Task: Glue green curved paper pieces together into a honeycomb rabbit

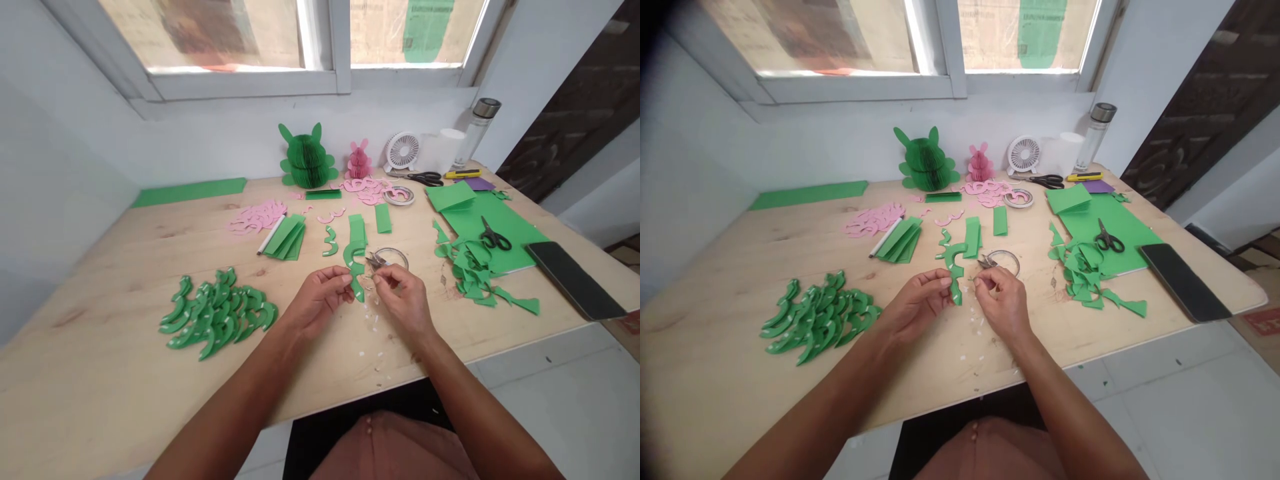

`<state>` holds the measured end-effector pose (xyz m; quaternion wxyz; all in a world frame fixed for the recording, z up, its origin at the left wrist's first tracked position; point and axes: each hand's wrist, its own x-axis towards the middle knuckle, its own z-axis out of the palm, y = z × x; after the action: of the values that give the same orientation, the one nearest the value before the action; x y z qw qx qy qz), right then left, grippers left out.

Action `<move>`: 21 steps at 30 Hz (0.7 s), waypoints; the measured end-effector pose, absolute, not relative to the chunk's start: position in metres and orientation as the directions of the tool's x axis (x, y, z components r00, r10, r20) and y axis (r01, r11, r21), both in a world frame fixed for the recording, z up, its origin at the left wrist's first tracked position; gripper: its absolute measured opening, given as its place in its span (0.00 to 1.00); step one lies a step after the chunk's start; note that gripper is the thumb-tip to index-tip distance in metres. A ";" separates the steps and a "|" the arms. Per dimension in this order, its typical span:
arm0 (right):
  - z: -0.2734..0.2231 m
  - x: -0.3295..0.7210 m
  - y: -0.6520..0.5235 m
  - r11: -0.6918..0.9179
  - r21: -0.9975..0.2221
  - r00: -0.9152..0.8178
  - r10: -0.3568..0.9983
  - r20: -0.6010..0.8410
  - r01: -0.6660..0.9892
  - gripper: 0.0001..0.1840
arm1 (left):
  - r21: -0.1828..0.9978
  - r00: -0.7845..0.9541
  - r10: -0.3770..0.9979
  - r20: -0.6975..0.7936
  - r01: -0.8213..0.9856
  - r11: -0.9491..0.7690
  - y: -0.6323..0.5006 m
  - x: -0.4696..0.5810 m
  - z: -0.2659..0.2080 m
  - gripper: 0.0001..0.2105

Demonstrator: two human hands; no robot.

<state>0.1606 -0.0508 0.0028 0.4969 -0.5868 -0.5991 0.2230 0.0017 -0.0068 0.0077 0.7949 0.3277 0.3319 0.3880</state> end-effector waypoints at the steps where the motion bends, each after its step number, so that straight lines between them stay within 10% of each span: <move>1: 0.003 0.160 -0.051 0.203 -0.856 0.156 0.938 0.309 0.476 0.10 | 0.775 0.479 0.834 -0.274 -0.403 0.486 -0.007 0.002 0.008 0.07; 21: 0.004 0.160 -0.054 0.154 -0.943 0.031 0.985 0.171 0.295 0.16 | 0.820 0.441 0.872 -0.210 -0.406 0.403 -0.008 0.000 0.014 0.08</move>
<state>0.1602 -0.0537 0.0045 0.4742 -0.5392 -0.5935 0.3635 -0.0004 -0.0079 0.0141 0.7707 0.3559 0.3277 0.4146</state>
